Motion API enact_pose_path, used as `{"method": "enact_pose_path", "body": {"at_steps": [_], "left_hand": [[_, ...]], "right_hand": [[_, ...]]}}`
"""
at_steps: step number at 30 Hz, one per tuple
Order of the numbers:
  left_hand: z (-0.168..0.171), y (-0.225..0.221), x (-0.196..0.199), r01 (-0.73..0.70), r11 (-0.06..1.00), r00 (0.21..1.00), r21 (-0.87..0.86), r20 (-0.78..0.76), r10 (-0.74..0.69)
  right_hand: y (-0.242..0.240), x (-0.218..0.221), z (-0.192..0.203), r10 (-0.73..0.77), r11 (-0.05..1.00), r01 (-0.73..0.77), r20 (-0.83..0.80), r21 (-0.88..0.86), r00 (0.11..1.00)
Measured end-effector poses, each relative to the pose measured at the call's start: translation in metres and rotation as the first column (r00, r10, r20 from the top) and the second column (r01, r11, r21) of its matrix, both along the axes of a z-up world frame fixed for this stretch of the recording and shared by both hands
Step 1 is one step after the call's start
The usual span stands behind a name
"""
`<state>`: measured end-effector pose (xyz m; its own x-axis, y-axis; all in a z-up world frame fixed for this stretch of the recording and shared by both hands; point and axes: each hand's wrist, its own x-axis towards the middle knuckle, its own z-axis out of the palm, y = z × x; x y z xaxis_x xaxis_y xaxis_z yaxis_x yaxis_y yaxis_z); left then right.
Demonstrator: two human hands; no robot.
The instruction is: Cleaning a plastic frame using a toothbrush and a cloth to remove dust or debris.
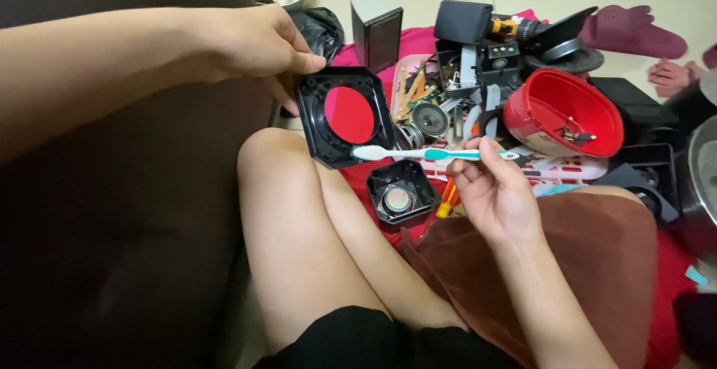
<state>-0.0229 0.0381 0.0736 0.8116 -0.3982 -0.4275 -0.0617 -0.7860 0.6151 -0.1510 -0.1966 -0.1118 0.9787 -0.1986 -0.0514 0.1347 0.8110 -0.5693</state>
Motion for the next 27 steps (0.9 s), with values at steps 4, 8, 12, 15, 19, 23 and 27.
{"method": "enact_pose_path", "body": {"at_steps": [4,8,12,15,19,23,27], "left_hand": [[0.004,0.001,0.0,0.025,0.999,0.999,0.021,0.02,-0.025],[0.006,-0.007,0.012,0.069,0.997,0.997,0.018,0.026,-0.069],[-0.018,-0.024,0.042,0.047,0.998,0.999,-0.028,0.004,-0.047],[-0.045,-0.038,0.056,0.07,0.987,0.993,-0.143,-0.084,-0.083],[-0.07,-0.044,0.058,-0.013,0.979,0.985,-0.205,-0.173,-0.024],[-0.066,-0.041,0.054,-0.028,0.974,0.984,-0.224,-0.177,-0.012],[-0.066,-0.043,0.054,-0.02,0.975,0.98,-0.223,-0.197,-0.025]], "right_hand": [[0.002,0.006,-0.001,-0.003,0.999,0.003,-0.019,-0.032,1.0],[-0.008,0.01,-0.01,-0.028,0.999,0.028,-0.018,-0.026,0.999],[-0.021,0.013,-0.001,-0.115,0.992,0.114,-0.03,-0.053,0.993],[-0.025,0.014,0.005,-0.195,0.981,0.193,-0.095,-0.027,0.976],[-0.026,0.016,-0.009,-0.188,0.98,0.177,-0.127,-0.093,0.974],[-0.021,0.022,-0.013,-0.148,0.982,0.122,-0.181,-0.144,0.972],[-0.02,0.029,-0.002,-0.16,0.98,0.138,-0.151,-0.146,0.975]]}}
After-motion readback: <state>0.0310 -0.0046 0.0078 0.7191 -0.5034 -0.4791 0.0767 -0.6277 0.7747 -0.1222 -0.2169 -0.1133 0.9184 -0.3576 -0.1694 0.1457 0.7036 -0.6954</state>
